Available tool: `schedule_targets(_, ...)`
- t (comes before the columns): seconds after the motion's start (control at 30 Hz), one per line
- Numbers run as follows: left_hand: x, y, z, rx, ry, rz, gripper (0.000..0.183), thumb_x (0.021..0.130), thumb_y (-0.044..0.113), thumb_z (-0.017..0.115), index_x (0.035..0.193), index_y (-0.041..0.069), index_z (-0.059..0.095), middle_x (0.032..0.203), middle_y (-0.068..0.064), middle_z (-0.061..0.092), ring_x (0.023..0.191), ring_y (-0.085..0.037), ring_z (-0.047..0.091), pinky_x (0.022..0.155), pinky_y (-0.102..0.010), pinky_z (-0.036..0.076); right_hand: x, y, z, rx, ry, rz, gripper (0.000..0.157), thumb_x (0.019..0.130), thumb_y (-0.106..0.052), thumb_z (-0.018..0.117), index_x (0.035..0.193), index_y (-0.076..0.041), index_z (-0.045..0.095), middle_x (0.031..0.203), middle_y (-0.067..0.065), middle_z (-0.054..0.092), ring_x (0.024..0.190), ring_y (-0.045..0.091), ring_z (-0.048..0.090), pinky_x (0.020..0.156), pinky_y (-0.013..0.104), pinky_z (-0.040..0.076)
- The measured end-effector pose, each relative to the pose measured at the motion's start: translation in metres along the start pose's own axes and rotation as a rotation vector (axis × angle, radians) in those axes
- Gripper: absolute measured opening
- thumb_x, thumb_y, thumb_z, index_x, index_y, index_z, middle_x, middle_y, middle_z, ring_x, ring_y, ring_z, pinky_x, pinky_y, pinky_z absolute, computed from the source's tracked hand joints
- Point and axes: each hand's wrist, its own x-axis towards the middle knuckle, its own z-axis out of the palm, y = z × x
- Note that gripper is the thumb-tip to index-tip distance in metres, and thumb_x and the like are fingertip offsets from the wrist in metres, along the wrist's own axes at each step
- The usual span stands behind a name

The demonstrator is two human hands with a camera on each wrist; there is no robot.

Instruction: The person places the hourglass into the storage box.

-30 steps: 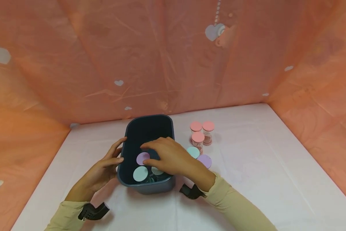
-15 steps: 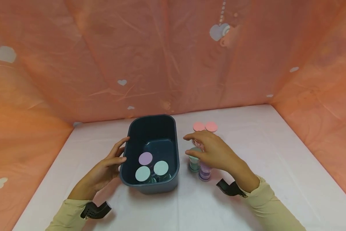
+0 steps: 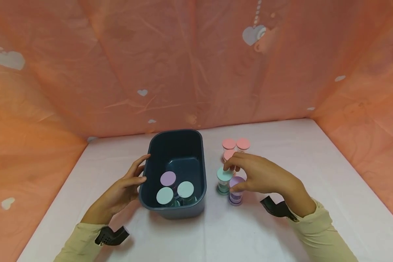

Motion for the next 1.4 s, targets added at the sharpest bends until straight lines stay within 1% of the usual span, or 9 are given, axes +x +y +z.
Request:
schedule_targets(0.13,0.001,0.001,0.000,0.003,0.004,0.004,0.065,0.101,0.019,0.047,0.155,0.037,0.017,0.164,-0.008,0.000,0.148,-0.046,0.008,0.093,-0.064,0.047,-0.001,0.004,-0.001,-0.030,-0.046,0.009,0.043,0.070,-0.042,0.088,0.101,-0.032,0.060,0.096,-0.020,0.056,0.093,0.003,0.055,0.081,0.028,0.049)
schedule_targets(0.27,0.001,0.000,0.000,0.004,-0.001,0.002,0.065,0.100,0.019,0.047,0.155,0.037,0.017,0.164,-0.008,0.000,0.148,-0.047,0.008,0.092,-0.064,0.047,-0.004,0.007,-0.002,-0.025,-0.106,0.044,0.043,0.068,-0.046,0.088,0.098,-0.033,0.060,0.093,-0.020,0.061,0.089,0.003,0.058,0.077,0.027,0.048)
schedule_targets(0.43,0.001,0.000,0.001,0.013,-0.001,0.001,0.065,0.101,0.020,0.047,0.155,0.037,0.016,0.164,-0.008,-0.001,0.148,-0.048,0.008,0.094,-0.067,0.046,-0.005,0.010,-0.005,-0.026,-0.161,0.076,0.043,0.070,-0.053,0.084,0.103,-0.031,0.068,0.093,-0.018,0.069,0.086,0.001,0.062,0.073,0.027,0.049)
schedule_targets(0.53,0.000,0.000,0.001,0.015,0.002,0.000,0.065,0.101,0.020,0.047,0.155,0.037,0.016,0.164,-0.008,-0.001,0.148,-0.047,0.008,0.094,-0.068,0.045,-0.005,0.011,-0.006,-0.019,-0.179,0.071,0.042,0.072,-0.052,0.083,0.106,-0.030,0.072,0.093,-0.018,0.072,0.083,-0.002,0.062,0.072,0.025,0.049)
schedule_targets(0.67,0.000,0.000,0.001,0.020,0.003,-0.001,0.065,0.101,0.020,0.047,0.155,0.037,0.016,0.164,-0.008,0.000,0.148,-0.047,0.009,0.094,-0.068,0.045,-0.006,0.013,-0.007,-0.022,-0.167,0.057,0.039,0.074,-0.047,0.083,0.108,-0.029,0.072,0.094,-0.018,0.072,0.084,-0.003,0.062,0.072,0.024,0.049)
schedule_targets(0.83,0.000,0.000,0.001,0.029,0.006,-0.005,0.065,0.100,0.021,0.048,0.155,0.038,0.017,0.164,-0.008,0.000,0.148,-0.048,0.009,0.094,-0.068,0.045,-0.005,0.018,-0.007,-0.045,-0.132,0.059,0.040,0.076,-0.046,0.082,0.109,-0.026,0.073,0.095,-0.015,0.074,0.087,0.001,0.066,0.075,0.027,0.052)
schedule_targets(0.93,0.000,-0.001,0.001,0.029,0.005,-0.002,0.065,0.100,0.021,0.048,0.155,0.037,0.016,0.164,-0.008,0.000,0.148,-0.048,0.009,0.094,-0.067,0.045,-0.005,0.020,-0.006,-0.060,-0.123,0.095,0.042,0.076,-0.047,0.081,0.111,-0.025,0.073,0.096,-0.015,0.074,0.089,0.002,0.067,0.076,0.029,0.052)
schedule_targets(1.17,0.000,-0.001,0.001,0.036,0.004,0.000,0.066,0.100,0.021,0.047,0.155,0.037,0.016,0.164,-0.009,0.001,0.148,-0.048,0.009,0.094,-0.068,0.045,-0.005,0.022,-0.007,-0.089,-0.111,0.125,0.048,0.076,-0.048,0.081,0.116,-0.022,0.073,0.097,-0.014,0.074,0.090,0.006,0.067,0.076,0.031,0.051)
schedule_targets(1.4,0.001,-0.001,0.000,0.032,0.003,0.001,0.065,0.100,0.021,0.047,0.155,0.038,0.017,0.164,-0.008,0.001,0.147,-0.048,0.009,0.093,-0.066,0.046,-0.008,0.028,-0.012,-0.117,-0.084,0.115,0.045,0.077,-0.044,0.081,0.116,-0.025,0.072,0.095,-0.015,0.073,0.086,0.008,0.066,0.075,0.032,0.050)
